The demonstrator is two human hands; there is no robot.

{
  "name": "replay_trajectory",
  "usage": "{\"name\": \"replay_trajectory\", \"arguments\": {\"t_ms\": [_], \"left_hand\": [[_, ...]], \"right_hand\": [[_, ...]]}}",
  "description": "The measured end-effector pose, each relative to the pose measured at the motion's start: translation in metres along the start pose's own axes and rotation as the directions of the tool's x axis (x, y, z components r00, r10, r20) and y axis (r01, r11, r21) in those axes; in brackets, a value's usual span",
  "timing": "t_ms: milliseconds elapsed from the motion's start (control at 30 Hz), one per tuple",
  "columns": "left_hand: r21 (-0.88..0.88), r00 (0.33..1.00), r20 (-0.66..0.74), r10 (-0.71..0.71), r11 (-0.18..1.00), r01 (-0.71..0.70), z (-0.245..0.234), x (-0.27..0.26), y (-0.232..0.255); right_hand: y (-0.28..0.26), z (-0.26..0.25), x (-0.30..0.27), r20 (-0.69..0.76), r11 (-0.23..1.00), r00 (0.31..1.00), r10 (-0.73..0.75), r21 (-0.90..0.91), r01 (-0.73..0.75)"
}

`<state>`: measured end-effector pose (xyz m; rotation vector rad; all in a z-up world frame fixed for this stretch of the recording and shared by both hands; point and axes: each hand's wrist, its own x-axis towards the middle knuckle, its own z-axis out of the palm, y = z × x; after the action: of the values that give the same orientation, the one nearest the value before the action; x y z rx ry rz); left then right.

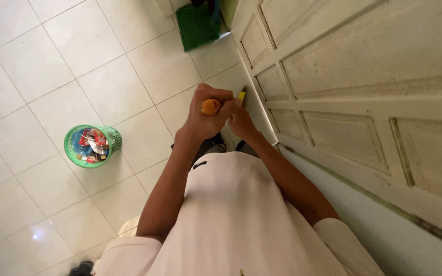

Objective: The person sweeps the tiled floor using a broom and collects the debris into a green dustpan.

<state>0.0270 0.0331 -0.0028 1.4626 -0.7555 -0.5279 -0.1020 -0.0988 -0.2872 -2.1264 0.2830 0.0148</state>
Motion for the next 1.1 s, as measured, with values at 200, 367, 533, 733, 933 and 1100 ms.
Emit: {"name": "replay_trajectory", "arguments": {"t_ms": [200,367,533,733,933,1100], "left_hand": [[0.059,0.997,-0.035,0.066,0.996,-0.063,-0.007,-0.009,0.005],[0.077,0.984,-0.132,0.123,0.991,-0.114,0.001,0.003,0.0],[0.16,0.964,-0.255,0.079,0.986,-0.038,0.008,0.013,0.002],[0.146,0.933,-0.357,0.043,0.989,0.01,0.014,0.024,0.004],[0.191,0.914,-0.404,0.033,0.98,0.05,0.018,0.031,0.013],[0.28,0.903,-0.424,0.069,0.958,0.058,0.028,0.035,0.016]], "right_hand": [[0.007,0.02,0.029,0.065,0.986,0.997,-0.041,0.161,0.03],[0.011,0.019,0.066,0.219,0.934,0.975,-0.026,0.352,-0.054],[-0.006,0.003,0.085,0.322,0.722,0.936,-0.143,0.681,-0.124],[-0.016,-0.01,0.096,0.349,0.831,0.917,-0.191,0.555,-0.038],[-0.015,-0.007,0.108,0.422,0.789,0.883,-0.204,0.605,-0.106],[-0.008,-0.007,0.112,0.497,0.604,0.795,-0.346,0.767,-0.216]]}}
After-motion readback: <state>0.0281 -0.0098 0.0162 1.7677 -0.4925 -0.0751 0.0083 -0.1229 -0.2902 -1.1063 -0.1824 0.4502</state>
